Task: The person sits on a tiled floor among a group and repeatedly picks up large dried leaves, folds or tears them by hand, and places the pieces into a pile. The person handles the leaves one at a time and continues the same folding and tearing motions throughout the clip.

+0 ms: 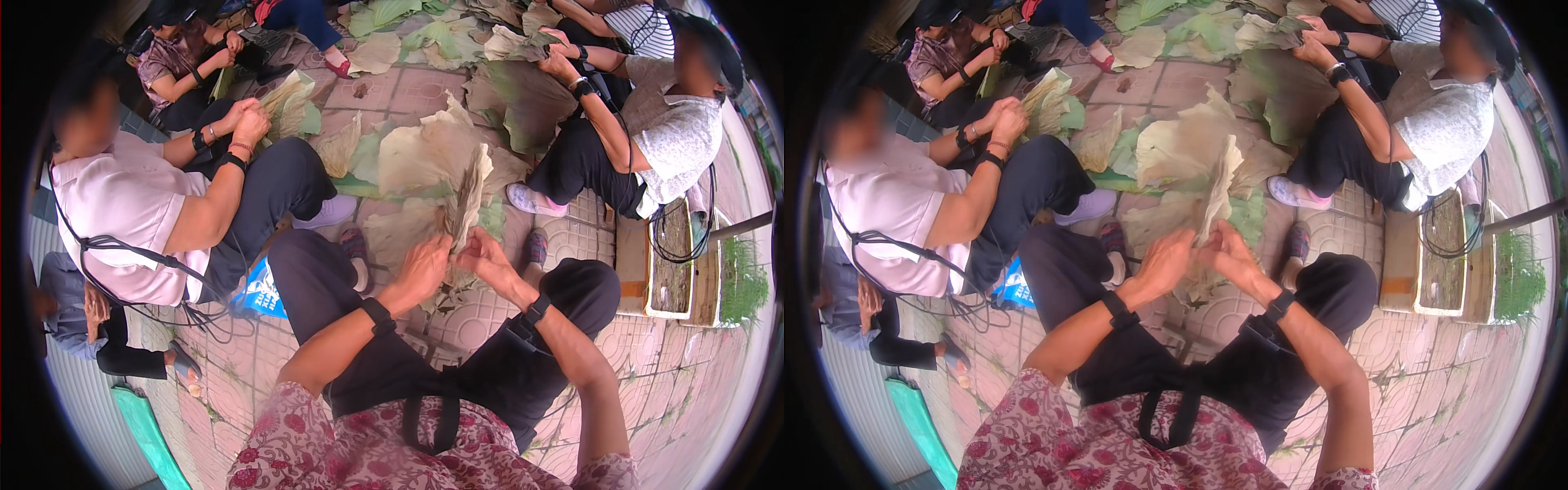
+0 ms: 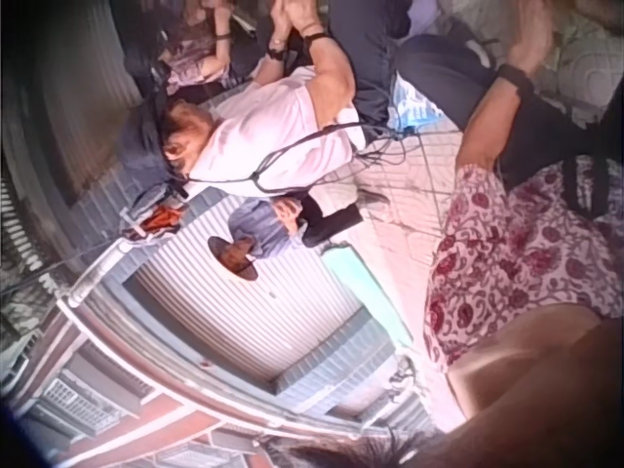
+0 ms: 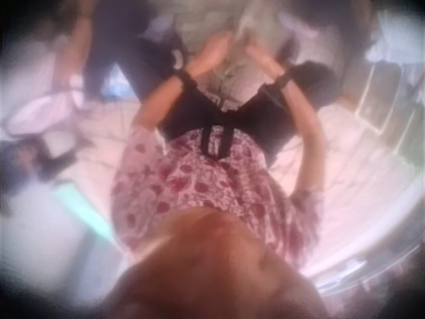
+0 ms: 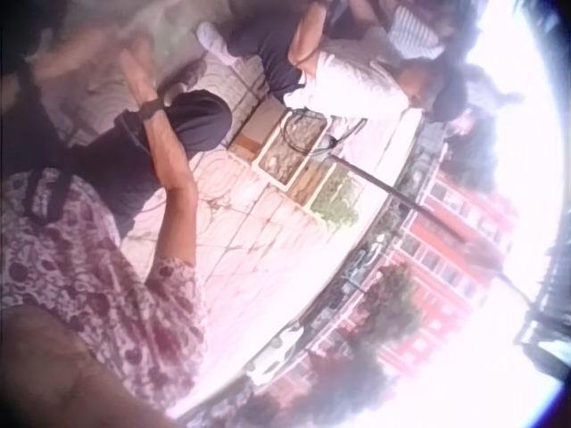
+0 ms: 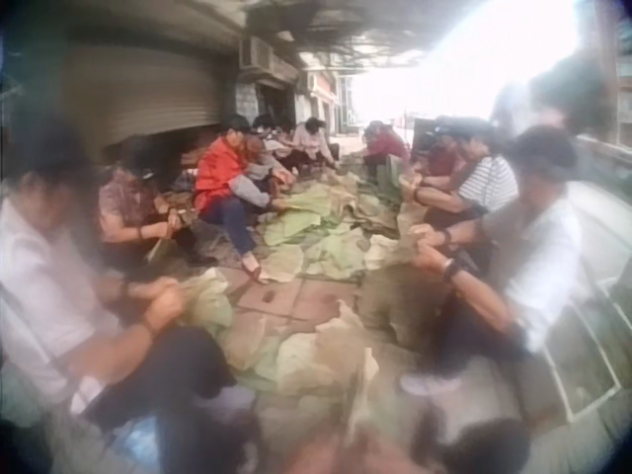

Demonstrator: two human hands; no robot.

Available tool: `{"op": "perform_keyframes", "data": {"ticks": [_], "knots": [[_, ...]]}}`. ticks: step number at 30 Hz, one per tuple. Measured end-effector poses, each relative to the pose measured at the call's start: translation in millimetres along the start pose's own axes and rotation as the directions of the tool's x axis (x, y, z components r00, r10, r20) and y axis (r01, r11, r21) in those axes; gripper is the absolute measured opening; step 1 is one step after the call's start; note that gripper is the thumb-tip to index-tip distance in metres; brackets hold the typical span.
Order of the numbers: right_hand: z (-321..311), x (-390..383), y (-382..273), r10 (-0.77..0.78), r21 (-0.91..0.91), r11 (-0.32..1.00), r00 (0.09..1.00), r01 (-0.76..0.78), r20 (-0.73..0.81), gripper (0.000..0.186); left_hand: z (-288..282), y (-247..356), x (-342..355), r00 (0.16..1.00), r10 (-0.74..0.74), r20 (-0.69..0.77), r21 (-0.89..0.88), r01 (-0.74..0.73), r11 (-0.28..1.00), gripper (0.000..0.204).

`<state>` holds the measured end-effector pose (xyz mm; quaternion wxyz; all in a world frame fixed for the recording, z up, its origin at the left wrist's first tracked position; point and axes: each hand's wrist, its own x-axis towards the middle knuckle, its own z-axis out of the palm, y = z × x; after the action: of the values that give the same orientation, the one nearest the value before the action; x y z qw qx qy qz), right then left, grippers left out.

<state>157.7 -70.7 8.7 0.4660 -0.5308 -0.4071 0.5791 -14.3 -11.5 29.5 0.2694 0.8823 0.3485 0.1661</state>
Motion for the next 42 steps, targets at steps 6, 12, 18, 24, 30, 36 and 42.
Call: {"op": "perform_keyframes", "data": {"ticks": [6,12,18,24,30,36,42], "knots": [[-2,-4,7,0.015,-0.154,0.987,0.994,-0.032,-0.112,0.029,5,5,-1,0.999,0.032,0.003,0.029,-0.032,0.999,0.013],[12,-4,-10,-0.109,-0.563,0.825,0.967,-0.041,-0.23,0.03,18,7,7,0.995,0.004,-0.1,-0.066,-0.011,0.998,0.018],[21,-4,-10,-0.339,-0.83,0.556,0.922,0.034,-0.189,0.026,19,2,16,0.999,-0.05,-0.007,-0.053,0.05,0.997,0.021],[31,6,-1,-0.315,-0.852,0.522,0.934,0.022,-0.169,0.031,24,4,17,0.987,0.03,-0.156,-0.026,-0.035,0.999,0.019],[27,12,-18,-0.376,-0.937,0.337,0.925,0.088,-0.049,0.026,17,2,22,0.993,-0.114,-0.035,-0.098,0.11,0.989,0.026],[27,3,-5,-0.317,-0.956,0.241,0.944,0.169,0.087,0.019,21,-8,9,0.998,0.054,0.012,0.175,-0.055,0.983,0.026],[22,5,0,-0.242,-0.942,0.294,0.966,0.162,0.091,0.014,22,-8,-4,0.96,0.186,0.209,0.316,-0.247,0.916,0.031]]}}
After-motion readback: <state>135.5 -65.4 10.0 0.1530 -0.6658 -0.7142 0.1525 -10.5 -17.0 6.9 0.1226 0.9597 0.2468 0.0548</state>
